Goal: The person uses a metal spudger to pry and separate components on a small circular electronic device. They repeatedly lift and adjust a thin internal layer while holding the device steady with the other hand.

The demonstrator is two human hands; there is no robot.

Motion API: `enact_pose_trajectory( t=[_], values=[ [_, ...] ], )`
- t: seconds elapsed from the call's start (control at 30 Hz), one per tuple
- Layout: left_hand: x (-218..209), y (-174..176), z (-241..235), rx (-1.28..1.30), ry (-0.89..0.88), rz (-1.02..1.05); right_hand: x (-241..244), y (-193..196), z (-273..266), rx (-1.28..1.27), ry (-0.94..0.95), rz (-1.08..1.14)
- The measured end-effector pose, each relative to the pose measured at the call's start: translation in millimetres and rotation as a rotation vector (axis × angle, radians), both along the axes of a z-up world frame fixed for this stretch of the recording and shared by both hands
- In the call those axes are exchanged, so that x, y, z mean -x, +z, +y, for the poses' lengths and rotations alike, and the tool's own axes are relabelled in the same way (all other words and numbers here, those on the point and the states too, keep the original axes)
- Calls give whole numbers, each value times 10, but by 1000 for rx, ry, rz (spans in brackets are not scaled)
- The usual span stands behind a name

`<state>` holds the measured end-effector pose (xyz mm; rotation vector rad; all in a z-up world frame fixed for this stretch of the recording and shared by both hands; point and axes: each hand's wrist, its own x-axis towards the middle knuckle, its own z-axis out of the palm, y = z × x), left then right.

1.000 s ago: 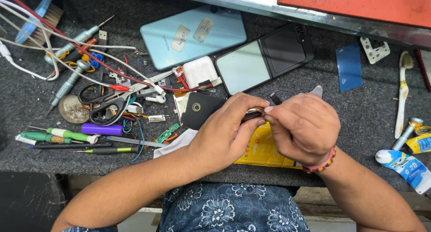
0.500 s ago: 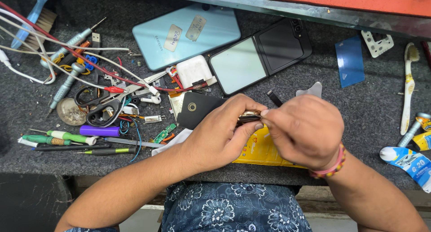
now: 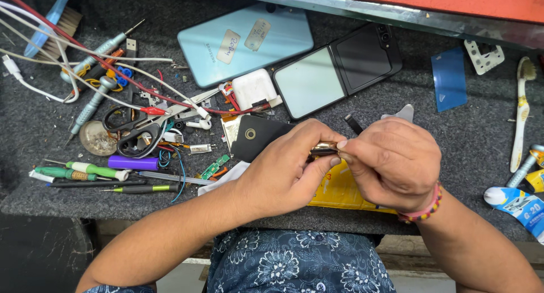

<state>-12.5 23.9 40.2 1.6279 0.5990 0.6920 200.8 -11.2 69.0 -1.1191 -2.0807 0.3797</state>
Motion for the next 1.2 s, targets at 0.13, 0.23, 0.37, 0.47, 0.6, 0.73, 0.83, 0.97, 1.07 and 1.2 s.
enact_pose_trajectory(
  t=[0.13, 0.23, 0.37, 0.47, 0.6, 0.73, 0.83, 0.97, 1.07, 1.2],
  values=[
    [-2, 2, 6, -18, -19, 27, -57, 37, 4, 131, 36, 67],
    [-10, 12, -3, -26, -29, 42, -85, 43, -10, 194, 54, 104],
    [-14, 30, -4, 16, -47, 73, -104, 38, -12, 238, 68, 139],
    [-7, 41, -12, -16, -39, 50, -122, 40, -8, 268, 73, 136],
    [22, 33, 1, -53, -40, 28, -130, 49, -20, 288, 81, 100],
    [40, 26, 12, -66, -46, 10, -116, 60, -27, 293, 80, 84],
    [45, 25, 17, -74, -48, 10, -103, 68, -27, 290, 92, 94],
    [44, 27, 19, -75, -49, -6, -100, 92, -29, 296, 97, 84],
    [38, 25, 20, -72, -49, -13, -105, 103, -21, 291, 110, 67],
    [39, 19, 19, -75, -48, -7, -93, 110, -17, 279, 114, 71]
  ],
)
